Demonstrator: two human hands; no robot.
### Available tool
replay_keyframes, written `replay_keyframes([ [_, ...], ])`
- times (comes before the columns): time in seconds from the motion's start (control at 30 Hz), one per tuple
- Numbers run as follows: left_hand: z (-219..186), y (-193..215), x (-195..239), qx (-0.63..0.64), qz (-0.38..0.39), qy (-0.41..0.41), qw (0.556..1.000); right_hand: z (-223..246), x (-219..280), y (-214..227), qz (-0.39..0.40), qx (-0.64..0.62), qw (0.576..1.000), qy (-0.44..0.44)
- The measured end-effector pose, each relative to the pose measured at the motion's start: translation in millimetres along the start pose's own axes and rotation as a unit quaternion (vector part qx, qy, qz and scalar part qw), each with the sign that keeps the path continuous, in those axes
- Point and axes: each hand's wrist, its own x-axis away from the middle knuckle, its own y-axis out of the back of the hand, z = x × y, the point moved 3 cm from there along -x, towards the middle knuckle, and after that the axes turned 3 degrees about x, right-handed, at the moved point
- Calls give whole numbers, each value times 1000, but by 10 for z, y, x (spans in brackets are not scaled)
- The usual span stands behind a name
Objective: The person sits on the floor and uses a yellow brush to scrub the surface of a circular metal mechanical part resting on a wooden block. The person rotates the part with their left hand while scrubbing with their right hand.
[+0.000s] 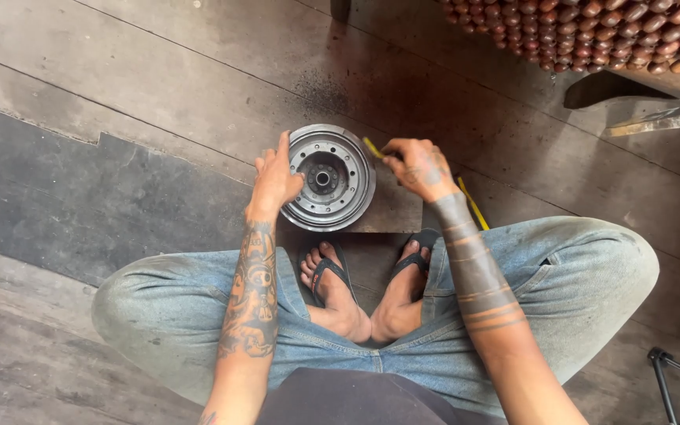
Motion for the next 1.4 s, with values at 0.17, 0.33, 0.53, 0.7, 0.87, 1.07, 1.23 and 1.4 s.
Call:
replay_keyframes([
  [0.17,-36,16,0,0,3,0,1000,-39,-112,-285,-6,-26,1000,-4],
  [0.33,-21,34,-4,4,4,2,1000,16,-12,-52,71,5,997,-25],
  [0.53,-44,19,1,3,-4,-6,1000,-105,-130,-201,8,-10,1000,-1],
  [0.7,-52,29,20,1,-9,-16,1000,-39,-190,-404,-20,61,998,-15],
  [0.87,-52,46,37,6,-16,-17,1000,-192,-167,-256,-5,74,997,6],
  [1.07,-47,44,11,8,-17,-19,1000,28,-107,-330,-15,101,995,-4],
  [1.23,-17,12,-22,14,-17,-16,1000,37,-96,-360,6,76,997,-14],
  [1.4,-32,35,18,13,-17,-11,1000,-27,-44,-261,35,46,998,-16],
])
